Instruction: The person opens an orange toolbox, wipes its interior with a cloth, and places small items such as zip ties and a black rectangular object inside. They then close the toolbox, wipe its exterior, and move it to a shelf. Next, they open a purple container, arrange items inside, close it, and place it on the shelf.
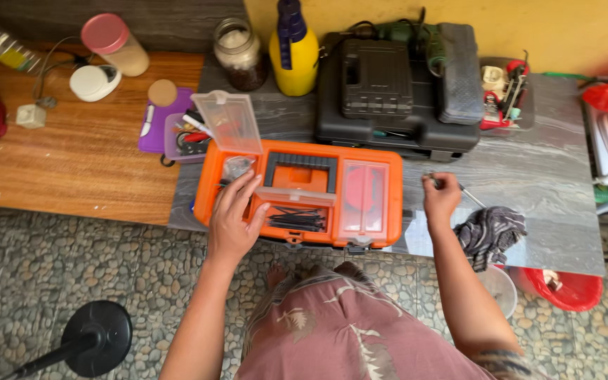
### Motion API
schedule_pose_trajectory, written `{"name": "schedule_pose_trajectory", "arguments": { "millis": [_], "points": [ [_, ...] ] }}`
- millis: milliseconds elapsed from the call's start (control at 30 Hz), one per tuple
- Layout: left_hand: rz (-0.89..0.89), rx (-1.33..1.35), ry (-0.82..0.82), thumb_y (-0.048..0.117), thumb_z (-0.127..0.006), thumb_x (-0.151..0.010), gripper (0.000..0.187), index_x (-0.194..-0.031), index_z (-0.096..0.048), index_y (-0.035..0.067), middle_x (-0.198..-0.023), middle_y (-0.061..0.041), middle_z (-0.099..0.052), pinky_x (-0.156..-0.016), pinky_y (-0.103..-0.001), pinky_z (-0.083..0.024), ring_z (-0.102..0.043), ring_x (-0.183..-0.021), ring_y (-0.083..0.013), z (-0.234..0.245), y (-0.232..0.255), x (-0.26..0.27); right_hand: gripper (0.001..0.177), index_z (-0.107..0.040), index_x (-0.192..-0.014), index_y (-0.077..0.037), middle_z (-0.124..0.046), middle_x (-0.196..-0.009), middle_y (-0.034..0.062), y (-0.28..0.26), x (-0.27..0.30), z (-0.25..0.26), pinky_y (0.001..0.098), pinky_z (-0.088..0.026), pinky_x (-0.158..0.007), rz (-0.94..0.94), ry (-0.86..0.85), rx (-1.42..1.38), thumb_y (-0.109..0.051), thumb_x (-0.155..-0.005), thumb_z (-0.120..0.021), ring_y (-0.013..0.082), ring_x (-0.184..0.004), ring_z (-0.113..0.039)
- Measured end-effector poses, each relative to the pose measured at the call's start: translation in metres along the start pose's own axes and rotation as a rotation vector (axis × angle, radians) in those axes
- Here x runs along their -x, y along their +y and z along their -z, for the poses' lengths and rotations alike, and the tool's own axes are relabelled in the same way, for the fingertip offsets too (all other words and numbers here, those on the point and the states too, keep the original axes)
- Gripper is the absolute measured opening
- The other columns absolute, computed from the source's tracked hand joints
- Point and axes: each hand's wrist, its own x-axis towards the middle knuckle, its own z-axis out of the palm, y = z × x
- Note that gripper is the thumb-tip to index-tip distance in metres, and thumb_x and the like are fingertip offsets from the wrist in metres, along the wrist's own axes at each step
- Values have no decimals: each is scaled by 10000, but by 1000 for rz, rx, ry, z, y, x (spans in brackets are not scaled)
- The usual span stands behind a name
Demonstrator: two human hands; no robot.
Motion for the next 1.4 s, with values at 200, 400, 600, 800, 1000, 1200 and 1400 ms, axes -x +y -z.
{"name": "schedule_pose_trajectory", "arguments": {
  "millis": [200, 400, 600, 800, 1000, 1200, 1400],
  "points": [
    [69, 64, 126, 148, -691, -984, 382, -1352, -636, 61, -1350, -124, -661, -1046, -421, -519, -636, -1257, -327, -1, -19, 18, 163, -587, -1023, -19, -697, -1069, 72, -162, 73, 23, 258, -579, -862, 215, -242, -445, 6, -955, -733, 116, -977, -685],
    [96, 87, 165, 128, -697, -975, 308, -1276, -685, 66, -1266, -109, -701, -1005, -413, -527, -664, -1185, -316, -4, -28, 37, 152, -679, -918, -53, -729, -993, 83, -271, 126, -29, 345, -582, -763, 616, -714, 15, -39, -816, -792, 270, -953, -714],
    [30, -30, 200, 118, -722, -924, 273, -1197, -731, 108, -1249, -57, -707, -1069, -423, -474, -628, -1223, -296, -8, -27, 46, 172, -699, -966, -45, -730, -1044, 112, -294, 140, -68, 399, -566, -805, 783, -631, 106, -71, -823, -791, 320, -936, -694],
    [-98, -161, 100, 245, -754, -896, 215, -1110, -763, 223, -1371, -40, -628, -1192, -546, -297, -506, -1365, -322, -11, -26, 46, 280, -734, -1091, -44, -721, -978, 104, -292, 140, -69, 406, -565, -791, 737, -573, 215, -115, -829, -802, 314, -893, -695],
    [-156, -134, 73, 288, -769, -877, 279, -1149, -757, 227, -1414, -103, -570, -1187, -599, -272, -470, -1372, -383, -25, -29, 43, 314, -734, -1144, -25, -714, -982, 105, -290, 141, -54, 406, -541, -807, 741, -536, 214, -70, -837, -783, 306, -905, -666],
    [-152, 81, 250, 194, -754, -948, 383, -1277, -596, 76, -1334, -129, -565, -1148, -510, -424, -548, -1277, -348, -32, -39, 29, 308, -724, -1077, -53, -694, -987, 72, -273, 148, -26, 386, -530, -827, 876, -456, 84, 20, -781, -766, 278, -955, -665],
    [-121, 114, 88, 139, -737, -957, 305, -1244, -667, 62, -1315, -145, -616, -1111, -469, -452, -562, -1275, -354, -20, -42, 1, 315, -713, -1040, -63, -668, -966, 77, -219, 158, 14, 400, -526, -857, 900, -252, 123, 16, -741, -765, 296, -966, -652]
  ]
}}
